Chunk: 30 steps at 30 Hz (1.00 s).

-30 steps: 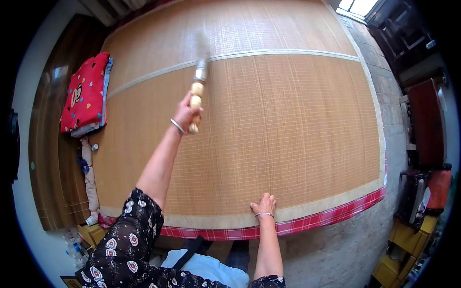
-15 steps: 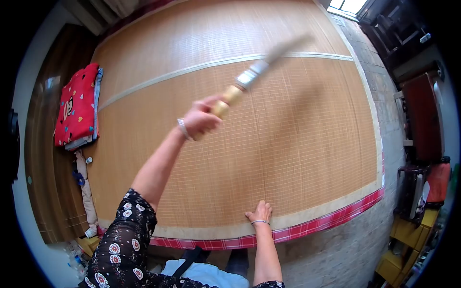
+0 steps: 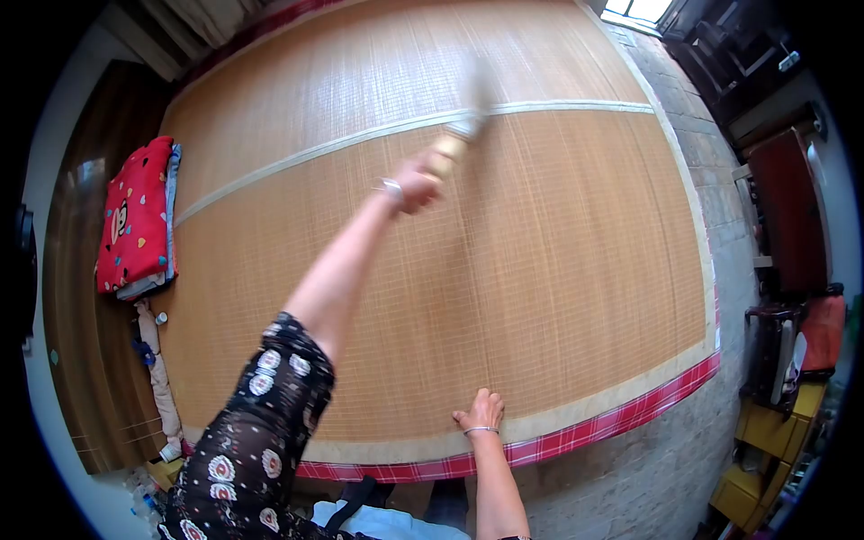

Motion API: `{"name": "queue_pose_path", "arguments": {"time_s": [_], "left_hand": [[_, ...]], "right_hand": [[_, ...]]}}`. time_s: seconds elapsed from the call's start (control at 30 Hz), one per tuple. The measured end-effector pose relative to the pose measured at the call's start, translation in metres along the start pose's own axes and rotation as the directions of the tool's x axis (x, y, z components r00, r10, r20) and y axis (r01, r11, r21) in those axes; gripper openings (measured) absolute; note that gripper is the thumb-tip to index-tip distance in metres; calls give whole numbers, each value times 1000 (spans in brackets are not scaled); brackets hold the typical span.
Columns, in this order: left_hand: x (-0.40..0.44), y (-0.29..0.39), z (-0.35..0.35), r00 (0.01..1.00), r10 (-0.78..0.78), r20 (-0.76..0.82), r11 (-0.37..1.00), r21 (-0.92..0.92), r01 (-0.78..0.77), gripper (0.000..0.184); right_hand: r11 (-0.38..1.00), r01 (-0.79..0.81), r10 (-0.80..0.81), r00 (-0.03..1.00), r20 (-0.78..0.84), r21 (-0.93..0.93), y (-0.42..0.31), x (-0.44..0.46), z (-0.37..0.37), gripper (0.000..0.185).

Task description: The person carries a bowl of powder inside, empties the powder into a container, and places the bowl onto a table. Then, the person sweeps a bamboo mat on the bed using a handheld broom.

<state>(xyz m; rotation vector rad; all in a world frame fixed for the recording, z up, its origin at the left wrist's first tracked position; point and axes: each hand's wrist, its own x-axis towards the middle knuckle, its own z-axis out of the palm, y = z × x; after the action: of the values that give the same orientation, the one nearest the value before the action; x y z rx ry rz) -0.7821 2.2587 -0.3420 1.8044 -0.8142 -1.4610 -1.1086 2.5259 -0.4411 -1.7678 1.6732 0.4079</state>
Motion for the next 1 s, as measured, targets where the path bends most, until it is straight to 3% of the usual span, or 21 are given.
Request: {"name": "queue_pose_path", "arguments": {"time_s": [0.03, 0.07, 0.1, 0.17, 0.23, 0.33, 0.37, 0.4, 0.43, 0.47, 0.5, 0.57, 0.63, 0.67, 0.73, 0.77, 0.87, 0.93, 1.0], "left_hand": [[-11, 12, 38, 983, 14, 183, 983, 175, -47, 57], [-23, 12, 73, 931, 61, 360, 980, 154, -124, 58], [-31, 7, 103, 857, 14, 515, 968, 207, -141, 59], [-65, -5, 140, 785, 67, 616, 913, 279, -297, 77], [-103, -29, 128, 751, 203, 628, 898, 187, -399, 86], [-150, -87, 53, 883, 286, 373, 957, -73, -279, 90], [-158, -118, 25, 889, 435, 141, 900, -47, -433, 87], [-175, -137, -5, 983, 180, -38, 975, -122, -183, 88], [-190, -148, -34, 981, 76, -179, 982, -160, -105, 92], [-201, -164, -59, 950, -30, -310, 970, -238, -47, 94], [-207, -179, -75, 909, -26, -416, 931, -340, -129, 95], [-217, -201, -76, 889, -152, -432, 909, -414, -46, 94], [-222, -218, -32, 915, 3, -403, 997, -69, -34, 96], [-223, -240, -5, 910, 216, -355, 969, 194, -154, 95], [-251, -218, 27, 998, 46, 51, 971, 232, -56, 92], [-266, -205, 31, 962, -82, 262, 959, 285, 4, 91], [-297, -206, 26, 957, 31, 289, 975, 201, -92, 89], [-308, -231, 5, 949, 316, 4, 943, 106, -314, 89], [-311, -249, -34, 852, 344, -394, 939, 116, -325, 87]], "right_hand": [[1000, -8, 8, 1000, 12, 7, -1, 1, 0, 63], [1000, -7, 7, 1000, 14, 4, 0, 1, 0, 63], [1000, -5, 5, 1000, 21, -2, 2, 2, 1, 63], [1000, 9, -8, 999, 33, -20, 1, 8, 4, 64], [998, 23, -19, 998, 63, -54, 6, 10, 9, 65], [1000, 18, -18, 1000, -2, 0, 0, 2, 0, 65], [1000, 26, -26, 1000, -4, -9, -1, 1, -1, 66], [999, 33, -33, 999, -23, -9, -1, 2, 1, 66], [999, 40, -41, 998, -38, -16, 0, 1, 2, 65], [999, 44, -45, 998, -50, -24, 1, 0, 4, 65], [998, 48, -50, 997, -62, -31, 1, 1, 5, 64], [997, 67, -70, 995, -77, -40, 1, 3, 6, 63], [995, 92, -95, 993, -74, -46, 6, 4, 9, 62], [990, 118, -126, 986, -113, -75, 7, 4, 11, 57], [996, 85, -86, 996, -33, -27, 13, 7, 8, 59], [998, 69, -69, 998, 14, -8, 9, 1, 5, 60], [980, 198, -198, 980, -7, 13, 8, -18, -3, 41], [958, 284, -283, 958, -41, 26, 18, -35, 2, 29], [965, 262, -263, 964, 34, 34, 25, -55, 9, 28]]}}
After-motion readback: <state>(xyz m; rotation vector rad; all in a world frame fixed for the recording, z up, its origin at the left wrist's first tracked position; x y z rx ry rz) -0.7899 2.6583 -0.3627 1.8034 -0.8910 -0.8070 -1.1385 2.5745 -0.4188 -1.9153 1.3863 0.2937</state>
